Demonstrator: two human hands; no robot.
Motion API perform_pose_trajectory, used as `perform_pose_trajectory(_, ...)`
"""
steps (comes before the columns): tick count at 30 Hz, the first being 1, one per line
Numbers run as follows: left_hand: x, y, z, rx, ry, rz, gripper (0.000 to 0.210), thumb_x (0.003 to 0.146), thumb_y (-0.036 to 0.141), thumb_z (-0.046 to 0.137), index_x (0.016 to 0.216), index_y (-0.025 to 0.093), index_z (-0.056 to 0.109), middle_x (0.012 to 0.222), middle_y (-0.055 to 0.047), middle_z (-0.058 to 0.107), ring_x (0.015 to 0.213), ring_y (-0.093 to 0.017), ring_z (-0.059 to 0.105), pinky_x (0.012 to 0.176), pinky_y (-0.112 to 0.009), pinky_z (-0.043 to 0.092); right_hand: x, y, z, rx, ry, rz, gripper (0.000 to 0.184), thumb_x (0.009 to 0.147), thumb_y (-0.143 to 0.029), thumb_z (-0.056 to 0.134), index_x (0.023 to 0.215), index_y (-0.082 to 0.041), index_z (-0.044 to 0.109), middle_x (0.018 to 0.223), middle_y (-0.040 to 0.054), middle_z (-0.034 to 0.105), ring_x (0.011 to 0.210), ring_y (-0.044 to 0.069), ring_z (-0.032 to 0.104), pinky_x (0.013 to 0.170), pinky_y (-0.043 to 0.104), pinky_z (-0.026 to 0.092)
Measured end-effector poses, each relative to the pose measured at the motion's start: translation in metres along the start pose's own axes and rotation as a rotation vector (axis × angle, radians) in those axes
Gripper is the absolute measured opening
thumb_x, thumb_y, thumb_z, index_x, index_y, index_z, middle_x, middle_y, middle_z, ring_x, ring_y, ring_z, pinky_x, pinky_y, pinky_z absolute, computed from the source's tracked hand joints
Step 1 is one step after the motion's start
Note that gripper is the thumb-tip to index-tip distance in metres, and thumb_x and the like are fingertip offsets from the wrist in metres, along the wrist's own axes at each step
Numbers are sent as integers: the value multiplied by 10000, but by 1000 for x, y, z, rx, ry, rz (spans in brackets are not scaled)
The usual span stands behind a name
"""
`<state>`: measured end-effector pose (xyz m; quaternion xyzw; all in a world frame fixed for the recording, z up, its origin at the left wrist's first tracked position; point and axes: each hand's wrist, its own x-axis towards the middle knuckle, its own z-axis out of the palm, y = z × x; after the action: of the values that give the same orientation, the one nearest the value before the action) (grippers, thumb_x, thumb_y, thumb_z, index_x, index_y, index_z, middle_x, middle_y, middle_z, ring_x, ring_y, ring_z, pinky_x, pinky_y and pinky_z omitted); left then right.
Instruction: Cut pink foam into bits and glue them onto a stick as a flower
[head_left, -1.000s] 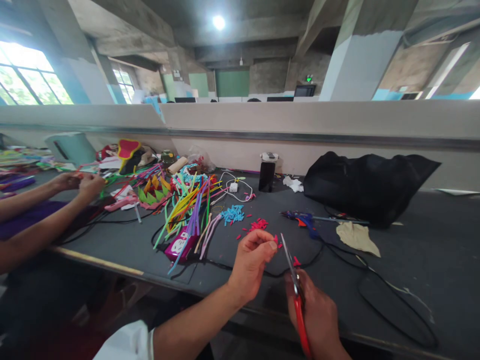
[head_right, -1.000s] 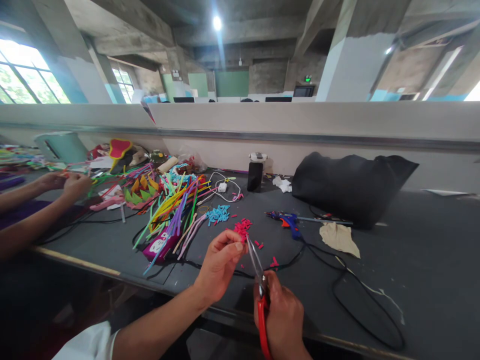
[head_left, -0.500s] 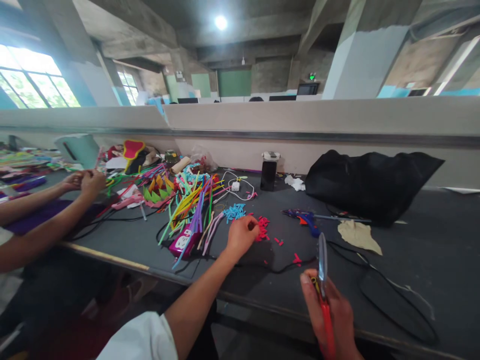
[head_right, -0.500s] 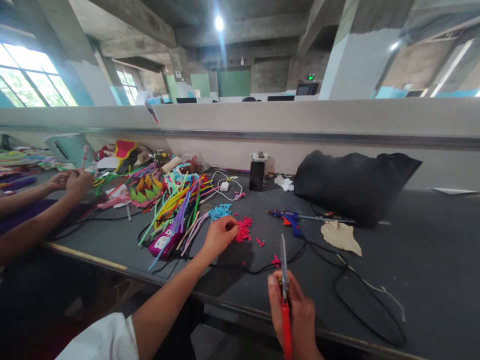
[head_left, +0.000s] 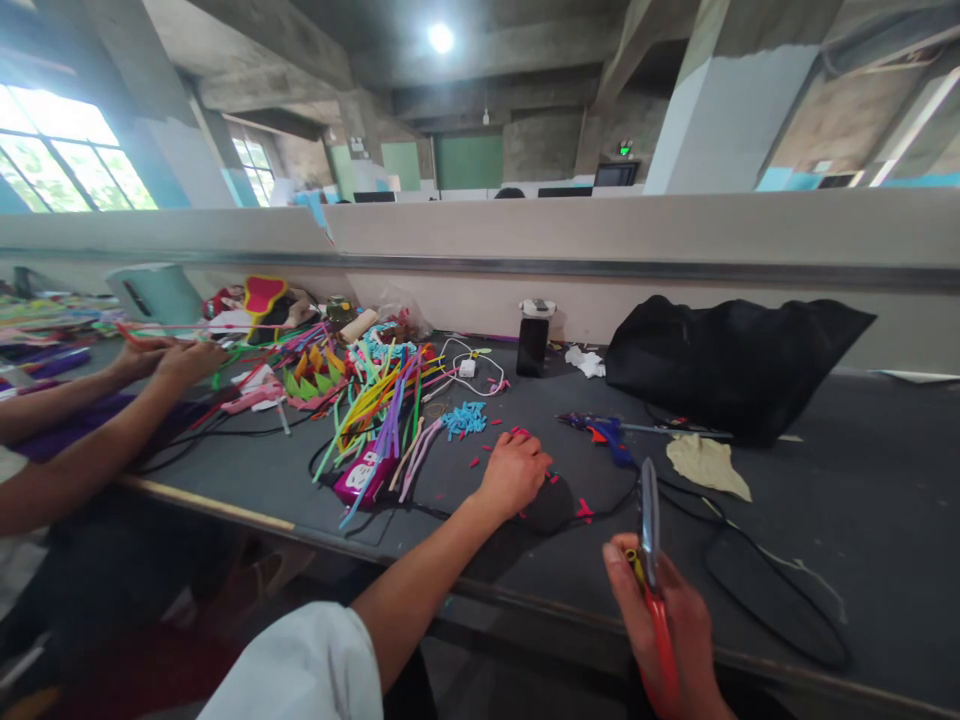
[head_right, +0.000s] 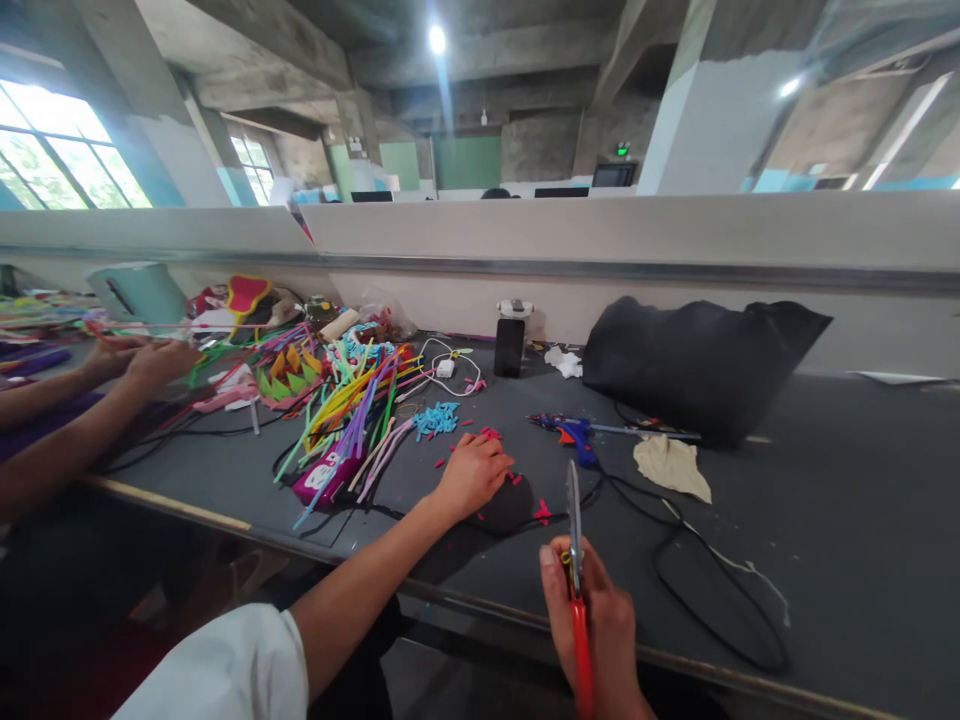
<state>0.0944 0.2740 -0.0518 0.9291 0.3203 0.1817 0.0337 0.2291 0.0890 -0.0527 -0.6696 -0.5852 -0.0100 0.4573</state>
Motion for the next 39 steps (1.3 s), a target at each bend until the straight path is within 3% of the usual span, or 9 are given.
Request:
perform_pose_trajectory(7,1,-2,7,10,-75,41,225,891,225,490,907,181,710,902,-109,651,954,-270,541,890,-442,334,2,-7,0,57,-74,15,344,944,-465,414,787,-219,596,595,-23,624,490,125,603,513,201,454)
perform_pose_trajectory(12,4,-1,6,-102,-26,-18,141,837,175,545,830,148,682,888,-119,662,919,-255,574,910,-427,347,3,-9,7,89,-125,49,329,938,-466,410,811,-222,590,593,-21,625,491,135,606,512,209,464)
perform_pose_trajectory(18,-5,18,-24,-345,126,-150,263,940,261,399,938,156,641,863,-59,680,753,-162,602,677,-269,427,7,-8,13,68,-151,42,319,939,-450,422,799,-216,589,605,-25,640,506,131,628,511,204,465)
perform_pose_trajectory(22,-29,44,-47,-751,135,-107,187,909,315,506,879,182,635,819,-34,659,745,-157,590,667,-251,416,11,-11,12,61,-90,64,338,942,-467,417,846,-219,626,709,1,703,600,148,678,562,214,498)
perform_pose_trajectory(27,-46,63,-54,-631,64,65,122,902,202,498,879,190,617,789,-48,635,745,-174,564,686,-285,377,16,-14,14,60,-25,103,429,930,-538,396,890,-196,652,804,59,742,655,181,701,601,248,526)
perform_pose_trajectory(34,-46,61,-51,-505,65,82,95,868,146,527,879,183,614,811,-53,664,762,-180,594,705,-301,374,20,-11,18,-9,4,9,438,953,-494,340,832,-201,642,747,55,727,633,175,695,583,244,514)
perform_pose_trajectory(39,-47,61,-48,-438,41,74,70,762,127,611,806,170,642,739,-14,648,701,-152,587,701,-290,373,21,-14,17,-55,25,-56,408,964,-447,337,779,-209,612,682,30,707,564,156,680,526,222,493)
